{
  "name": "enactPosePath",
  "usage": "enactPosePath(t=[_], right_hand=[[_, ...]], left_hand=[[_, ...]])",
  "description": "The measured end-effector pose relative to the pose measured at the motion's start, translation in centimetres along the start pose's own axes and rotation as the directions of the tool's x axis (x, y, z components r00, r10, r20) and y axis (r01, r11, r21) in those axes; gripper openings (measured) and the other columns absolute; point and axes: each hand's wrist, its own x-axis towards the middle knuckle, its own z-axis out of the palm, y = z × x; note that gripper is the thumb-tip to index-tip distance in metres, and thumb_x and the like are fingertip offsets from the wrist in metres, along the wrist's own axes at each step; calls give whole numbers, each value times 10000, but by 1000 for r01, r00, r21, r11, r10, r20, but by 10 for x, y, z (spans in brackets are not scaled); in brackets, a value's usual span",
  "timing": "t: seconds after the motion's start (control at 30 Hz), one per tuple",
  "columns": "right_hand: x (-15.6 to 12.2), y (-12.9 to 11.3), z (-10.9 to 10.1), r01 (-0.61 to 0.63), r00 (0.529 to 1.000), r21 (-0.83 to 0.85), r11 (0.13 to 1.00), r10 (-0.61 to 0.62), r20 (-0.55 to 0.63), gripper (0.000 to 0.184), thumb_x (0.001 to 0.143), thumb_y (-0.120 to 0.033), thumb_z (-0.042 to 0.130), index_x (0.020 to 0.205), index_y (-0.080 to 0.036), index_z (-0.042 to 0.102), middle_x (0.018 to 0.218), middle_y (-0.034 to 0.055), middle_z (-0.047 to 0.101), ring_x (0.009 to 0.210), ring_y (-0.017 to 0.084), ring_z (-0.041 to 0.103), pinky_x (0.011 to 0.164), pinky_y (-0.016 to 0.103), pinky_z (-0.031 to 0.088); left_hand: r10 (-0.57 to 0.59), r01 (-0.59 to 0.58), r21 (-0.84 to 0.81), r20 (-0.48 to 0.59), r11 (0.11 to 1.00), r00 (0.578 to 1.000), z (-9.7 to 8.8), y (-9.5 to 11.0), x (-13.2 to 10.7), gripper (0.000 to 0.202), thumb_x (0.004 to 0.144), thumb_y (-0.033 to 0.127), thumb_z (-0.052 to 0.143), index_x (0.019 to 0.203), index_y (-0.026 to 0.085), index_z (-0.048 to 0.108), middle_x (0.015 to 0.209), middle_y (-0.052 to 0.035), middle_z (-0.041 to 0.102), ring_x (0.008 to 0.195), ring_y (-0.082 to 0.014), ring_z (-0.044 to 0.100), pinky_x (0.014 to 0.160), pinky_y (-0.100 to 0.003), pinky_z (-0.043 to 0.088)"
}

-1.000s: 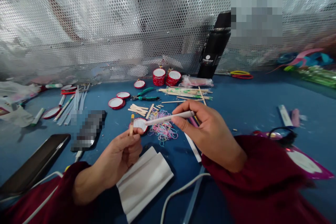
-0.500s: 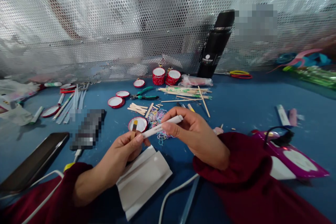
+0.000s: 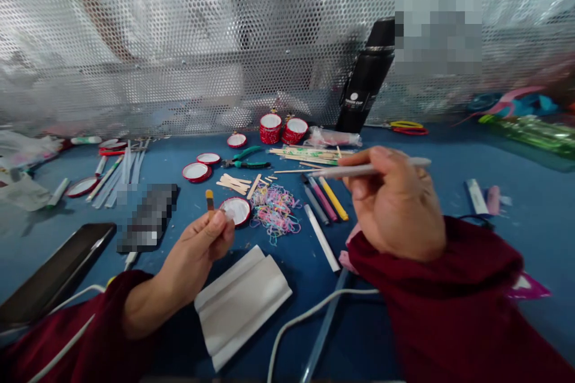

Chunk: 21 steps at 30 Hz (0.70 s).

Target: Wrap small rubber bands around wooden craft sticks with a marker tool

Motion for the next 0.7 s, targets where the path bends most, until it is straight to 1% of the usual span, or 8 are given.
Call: enactPosePath(t=[0.03,0.1,0.17,0.23,0.3,0.43,0.6,0.7], right_hand=[[0,0,1,-9,999,93,996,13,-46,480,1027,-508,271,1156,-288,677,777,71,731,692,239,673,721,421,565],[-6,-5,9,-36,999,508,861,26,26,343,1018,-472,403,1220,-292,614,850,50,755,721,227,696,708,405,577],[-16,-17,21,-59,989,593,803,-35,146,254,991,-429,532,1180,-276,606,908,37,772,772,206,725,767,388,593],[-26,-29,31,4,973,531,848,-126,195,224,910,-409,679,1068,-264,613,969,40,775,916,223,740,853,382,587],[-33,-39,37,52,960,490,870,-179,215,288,834,-374,774,1031,-262,597,973,32,774,936,226,738,874,377,581],[-37,-44,38,110,954,485,868,-229,193,228,837,-304,761,969,-266,579,861,-7,756,811,189,728,801,338,577],[-20,-21,26,122,990,266,956,-137,38,247,843,-317,735,996,-267,549,875,5,738,828,211,721,828,367,559],[-6,3,19,86,993,-13,996,-84,81,221,866,-252,657,1061,-241,555,930,25,729,833,212,714,782,352,533]], left_hand=[[-16,16,-7,42,1000,999,1,0,0,545,825,634,685,628,165,490,563,51,336,537,-75,215,523,-267,133],[-49,51,-15,124,999,991,2,0,-1,542,844,653,648,647,164,522,527,64,290,518,-79,192,512,-274,116],[-59,63,-22,153,998,987,3,-1,-2,529,857,655,629,688,159,558,515,71,272,508,-82,181,507,-277,106],[-54,58,-22,155,998,986,2,-3,-3,513,863,645,632,716,156,575,516,73,274,505,-82,181,504,-278,104],[-69,71,-8,183,997,981,1,-5,-3,503,862,635,643,726,155,584,514,74,282,501,-81,188,502,-279,107],[-124,126,9,267,992,956,3,-7,-5,506,871,646,625,757,155,592,517,78,277,496,-80,187,497,-282,115],[-59,70,-60,159,996,985,5,1,-5,404,883,562,653,941,166,607,568,77,318,509,-79,200,491,-260,132],[-86,98,-109,111,989,990,5,9,-5,254,898,416,645,925,173,577,594,59,369,523,-79,262,503,-238,160]])
